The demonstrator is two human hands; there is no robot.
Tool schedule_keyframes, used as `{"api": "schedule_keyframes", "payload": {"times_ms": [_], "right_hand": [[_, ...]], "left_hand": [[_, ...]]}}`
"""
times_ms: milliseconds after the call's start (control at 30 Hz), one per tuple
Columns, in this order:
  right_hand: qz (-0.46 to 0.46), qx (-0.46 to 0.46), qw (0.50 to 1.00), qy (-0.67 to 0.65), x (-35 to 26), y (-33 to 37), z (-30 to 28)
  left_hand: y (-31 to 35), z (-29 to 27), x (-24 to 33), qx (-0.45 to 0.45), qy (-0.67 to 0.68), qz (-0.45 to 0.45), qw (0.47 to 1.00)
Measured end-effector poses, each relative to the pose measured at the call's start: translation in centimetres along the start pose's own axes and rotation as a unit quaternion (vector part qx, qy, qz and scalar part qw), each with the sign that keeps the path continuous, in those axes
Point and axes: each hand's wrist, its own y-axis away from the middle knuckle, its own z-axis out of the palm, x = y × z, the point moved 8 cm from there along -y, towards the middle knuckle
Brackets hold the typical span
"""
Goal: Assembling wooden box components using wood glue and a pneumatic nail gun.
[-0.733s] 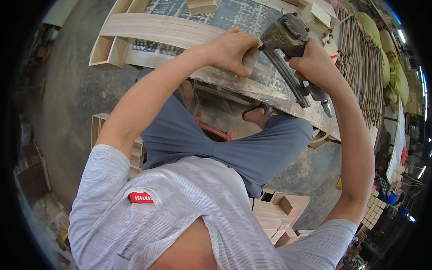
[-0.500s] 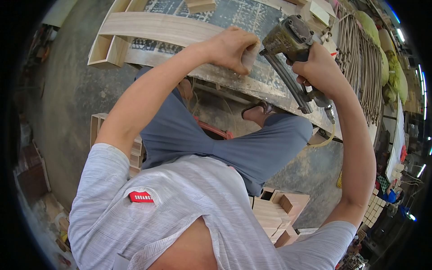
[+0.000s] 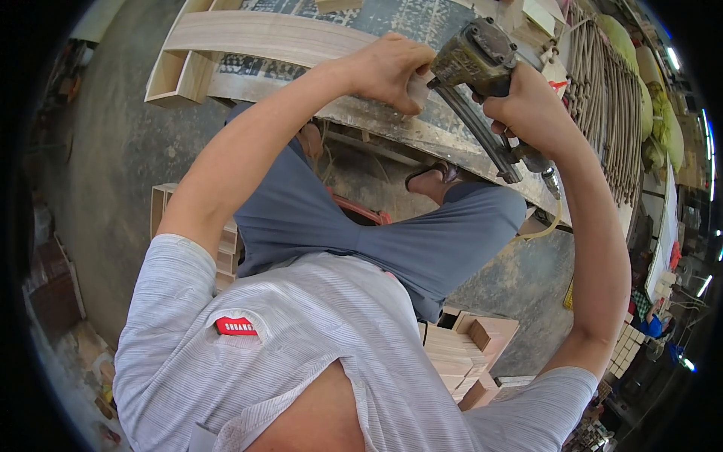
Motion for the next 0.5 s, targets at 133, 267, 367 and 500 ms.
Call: {"api": "schedule_keyframes", "payload": {"times_ms": [133, 267, 367, 500], "right_hand": [[0.008, 0.013, 1.000, 0.002, -0.12, 0.13, 0.01], [0.004, 0.003, 1.000, -0.007, 0.18, -0.16, 0.15], [0.000, 0.004, 1.000, -0.002, -0.02, -0.11, 0.14], [0.001, -0.024, 1.000, -0.009, 0.54, -0.62, 0.14]], "left_hand": [[0.03, 0.14, -0.08, 0.000, -0.003, -0.003, 1.000], [0.07, 0.12, -0.15, 0.001, -0.005, -0.004, 1.000], [0.07, 0.07, -0.12, -0.002, -0.004, -0.005, 1.000], [0.02, 0.01, 0.02, 0.001, -0.003, 0.002, 1.000]]}}
